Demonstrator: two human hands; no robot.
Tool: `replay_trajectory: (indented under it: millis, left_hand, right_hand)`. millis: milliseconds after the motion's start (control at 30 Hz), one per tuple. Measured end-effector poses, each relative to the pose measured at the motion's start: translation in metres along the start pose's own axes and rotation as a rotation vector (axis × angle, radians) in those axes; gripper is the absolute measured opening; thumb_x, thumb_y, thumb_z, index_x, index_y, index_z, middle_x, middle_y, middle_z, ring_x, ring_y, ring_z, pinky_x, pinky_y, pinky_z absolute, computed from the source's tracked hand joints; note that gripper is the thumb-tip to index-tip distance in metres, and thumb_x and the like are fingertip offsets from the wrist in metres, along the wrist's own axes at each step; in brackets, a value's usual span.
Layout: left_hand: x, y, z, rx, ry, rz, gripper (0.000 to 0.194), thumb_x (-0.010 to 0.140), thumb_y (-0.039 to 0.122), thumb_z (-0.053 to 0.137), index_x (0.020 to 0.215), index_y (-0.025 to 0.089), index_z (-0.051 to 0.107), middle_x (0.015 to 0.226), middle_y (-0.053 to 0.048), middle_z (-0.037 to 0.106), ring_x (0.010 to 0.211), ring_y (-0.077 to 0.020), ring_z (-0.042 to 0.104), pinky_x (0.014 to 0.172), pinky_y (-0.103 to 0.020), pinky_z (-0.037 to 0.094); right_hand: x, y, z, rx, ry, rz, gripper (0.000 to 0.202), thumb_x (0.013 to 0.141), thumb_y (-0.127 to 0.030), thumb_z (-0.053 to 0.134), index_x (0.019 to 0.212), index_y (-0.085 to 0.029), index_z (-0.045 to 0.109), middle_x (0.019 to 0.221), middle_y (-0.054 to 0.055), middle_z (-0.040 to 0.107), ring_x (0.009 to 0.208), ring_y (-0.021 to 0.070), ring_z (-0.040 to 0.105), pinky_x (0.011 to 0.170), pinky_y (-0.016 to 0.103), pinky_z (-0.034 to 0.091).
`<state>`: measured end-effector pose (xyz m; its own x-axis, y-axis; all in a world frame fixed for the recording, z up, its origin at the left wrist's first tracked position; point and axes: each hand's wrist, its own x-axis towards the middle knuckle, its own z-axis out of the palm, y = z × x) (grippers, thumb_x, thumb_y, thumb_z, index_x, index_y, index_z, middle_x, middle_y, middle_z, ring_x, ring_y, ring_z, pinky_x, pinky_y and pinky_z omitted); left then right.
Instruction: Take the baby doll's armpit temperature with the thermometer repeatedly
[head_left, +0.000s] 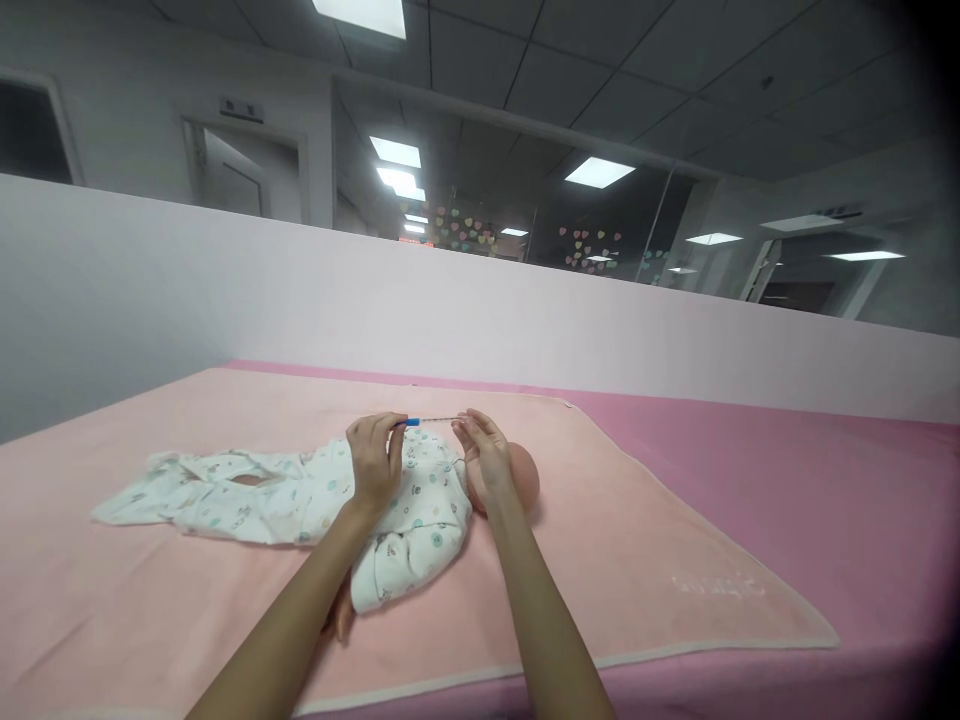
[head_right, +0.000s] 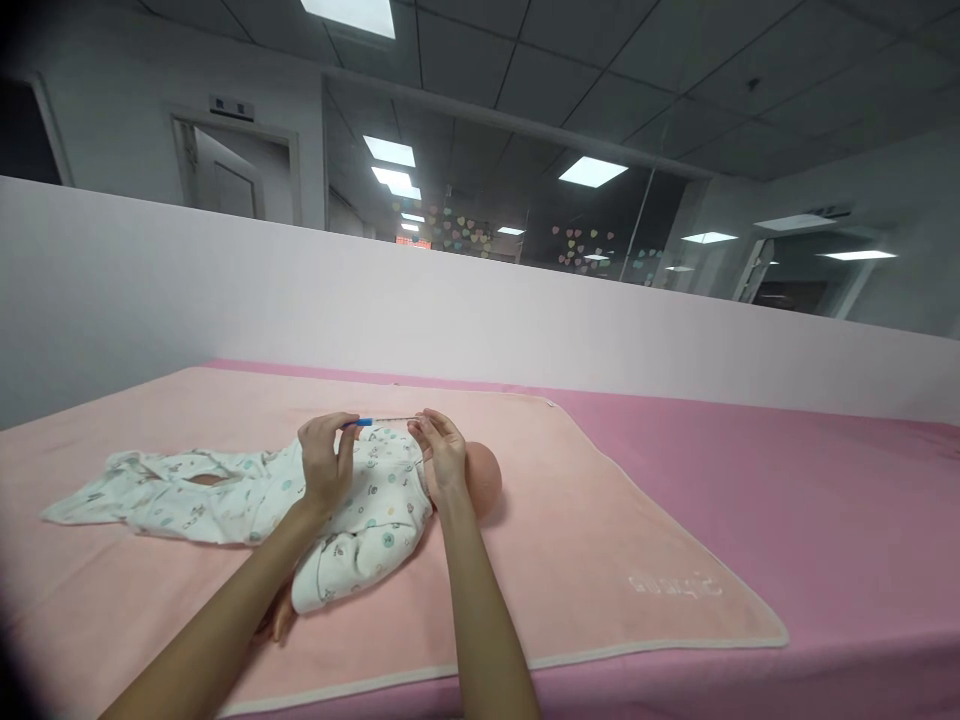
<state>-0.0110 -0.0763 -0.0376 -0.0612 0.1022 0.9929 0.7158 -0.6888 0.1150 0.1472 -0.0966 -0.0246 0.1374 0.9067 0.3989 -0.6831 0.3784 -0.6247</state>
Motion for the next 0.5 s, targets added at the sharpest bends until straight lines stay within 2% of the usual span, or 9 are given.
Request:
replay_trajectory:
  millis: [233,367,500]
  left_hand:
    - [0.0014,0.0024,-0.0002,-0.003,-0.05,-0.047,0.02,0.086,0.021,0.047,0.104,0.02,0.057,0.094,-0.006,0.064,0.087,-0.0188,0.056,0.087,-0.037,0.033]
    - [0.0027,0.0041,0.0003,-0.019,-0.039,-0.127,0.02,0.086,0.022,0.047,0.104,0.019,0.057,0.093,-0.005,0.064,0.083,-0.0173,0.057,0.088,-0.037,0.034]
    - [0.0024,0.003,0.0005,-0.033,-0.004,-0.14,0.017,0.087,0.023,0.047,0.099,0.019,0.058,0.094,-0.006,0.064,0.087,-0.0179,0.057,0.088,-0.037,0.036]
  right_hand:
    - [0.0008,0.0023,-0.0006,0.024,0.04,-0.045,0.025,0.064,-0.018,0.074,0.087,-0.016,0.064,0.081,0.001,0.064,0.078,0.0105,0.062,0.083,0.024,0.05]
    - [0.0007,0.001,-0.0008,0.007,0.041,-0.042,0.025,0.063,-0.019,0.074,0.086,-0.016,0.064,0.08,0.001,0.064,0.077,0.0106,0.062,0.084,0.025,0.05]
    - [-0.0005,-0.0017,0.0012,-0.028,0.027,-0.039,0.026,0.063,-0.021,0.074,0.086,-0.016,0.063,0.077,0.001,0.064,0.076,0.0112,0.062,0.082,0.026,0.049]
